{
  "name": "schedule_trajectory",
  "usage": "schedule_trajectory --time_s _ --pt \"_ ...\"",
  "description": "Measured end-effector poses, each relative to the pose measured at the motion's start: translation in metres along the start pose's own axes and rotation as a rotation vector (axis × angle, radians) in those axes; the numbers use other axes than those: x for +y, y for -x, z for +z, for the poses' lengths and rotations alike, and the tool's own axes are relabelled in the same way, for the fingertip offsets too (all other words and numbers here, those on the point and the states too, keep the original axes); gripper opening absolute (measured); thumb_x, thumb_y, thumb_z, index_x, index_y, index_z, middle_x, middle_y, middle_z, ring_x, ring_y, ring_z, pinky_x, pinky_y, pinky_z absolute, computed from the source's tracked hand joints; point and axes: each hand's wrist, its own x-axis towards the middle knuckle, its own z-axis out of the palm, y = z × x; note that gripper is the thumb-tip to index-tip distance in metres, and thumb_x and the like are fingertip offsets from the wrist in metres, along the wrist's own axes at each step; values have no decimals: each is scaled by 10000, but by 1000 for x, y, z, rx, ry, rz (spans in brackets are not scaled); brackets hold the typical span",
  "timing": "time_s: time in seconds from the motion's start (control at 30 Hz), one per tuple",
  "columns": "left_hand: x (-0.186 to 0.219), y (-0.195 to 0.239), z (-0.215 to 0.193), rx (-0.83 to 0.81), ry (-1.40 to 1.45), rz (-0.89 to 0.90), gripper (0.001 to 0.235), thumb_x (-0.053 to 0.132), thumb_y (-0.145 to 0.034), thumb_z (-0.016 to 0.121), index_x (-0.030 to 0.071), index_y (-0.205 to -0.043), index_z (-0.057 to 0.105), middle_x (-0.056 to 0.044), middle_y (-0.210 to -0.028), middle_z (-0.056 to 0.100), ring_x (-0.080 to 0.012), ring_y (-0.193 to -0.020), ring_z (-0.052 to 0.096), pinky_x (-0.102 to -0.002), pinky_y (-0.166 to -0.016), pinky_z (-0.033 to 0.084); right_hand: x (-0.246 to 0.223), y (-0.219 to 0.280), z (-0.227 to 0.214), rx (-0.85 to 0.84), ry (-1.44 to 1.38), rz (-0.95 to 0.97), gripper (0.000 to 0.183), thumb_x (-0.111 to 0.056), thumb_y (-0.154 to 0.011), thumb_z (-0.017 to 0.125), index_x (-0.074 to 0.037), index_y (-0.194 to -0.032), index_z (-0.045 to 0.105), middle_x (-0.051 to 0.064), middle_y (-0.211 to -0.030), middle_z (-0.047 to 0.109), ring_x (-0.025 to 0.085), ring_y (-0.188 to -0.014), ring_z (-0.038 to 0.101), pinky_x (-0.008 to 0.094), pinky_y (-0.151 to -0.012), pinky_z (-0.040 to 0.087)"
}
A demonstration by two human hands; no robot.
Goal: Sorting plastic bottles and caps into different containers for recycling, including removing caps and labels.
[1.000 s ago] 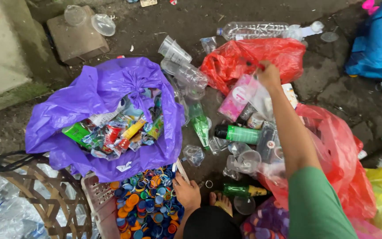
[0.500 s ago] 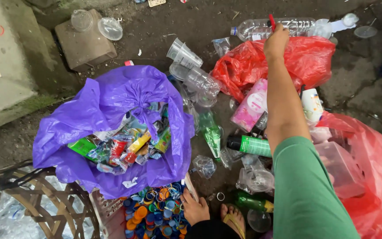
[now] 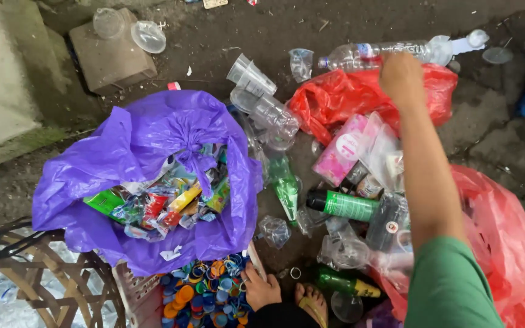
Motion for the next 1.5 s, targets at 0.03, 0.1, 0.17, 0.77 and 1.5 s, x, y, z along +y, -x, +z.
schedule_trajectory --time_s 0.03,0.1,0.17,0.77,1.5 --pt "1 2 -1 -2 -5 0 793 268 -679 679 174 -1422 418 -118 -1328 570 -364 -800 701 -437 -622 585 -3 -20 28 -4 -2 2 218 -83 -959 572 4 -1050 750 260 -856 710 449 -689 667 519 -612 560" --pt "2 -2 -2 -46 -8 -41 815 289 -672 674 184 -1431 394 -125 -1332 547 -400 -777 693 -469 -621 579 -7 -61 84 291 -307 200 345 0 -925 631 -55 -1262 683 255 -946 651 403 -749 656 486 -627 546" --pt "1 -4 -6 -87 -10 -39 829 300 -685 692 178 -1439 372 -124 -1351 526 -383 -786 701 -455 -632 587 -18 -71 107 269 -331 320 328 -29 -953 555 -65 -1257 674 232 -944 640 378 -769 642 478 -651 531" --pt "7 -4 5 5 35 -7 792 262 -667 703 182 -1406 431 -105 -1301 556 -356 -733 684 -424 -550 565 -34 129 207 -526 -304 98 314 -213 -879 513 -28 -1032 716 268 -940 726 496 -845 675 532 -729 548" --pt "18 -1 -15 -67 155 -26 787 212 -697 707 194 -1418 393 -125 -1359 507 -394 -804 694 -470 -645 582 -164 100 -52 -294 -1022 261 275 -338 -1017 628 -67 -1045 586 20 -791 531 143 -685 500 308 -598 419"
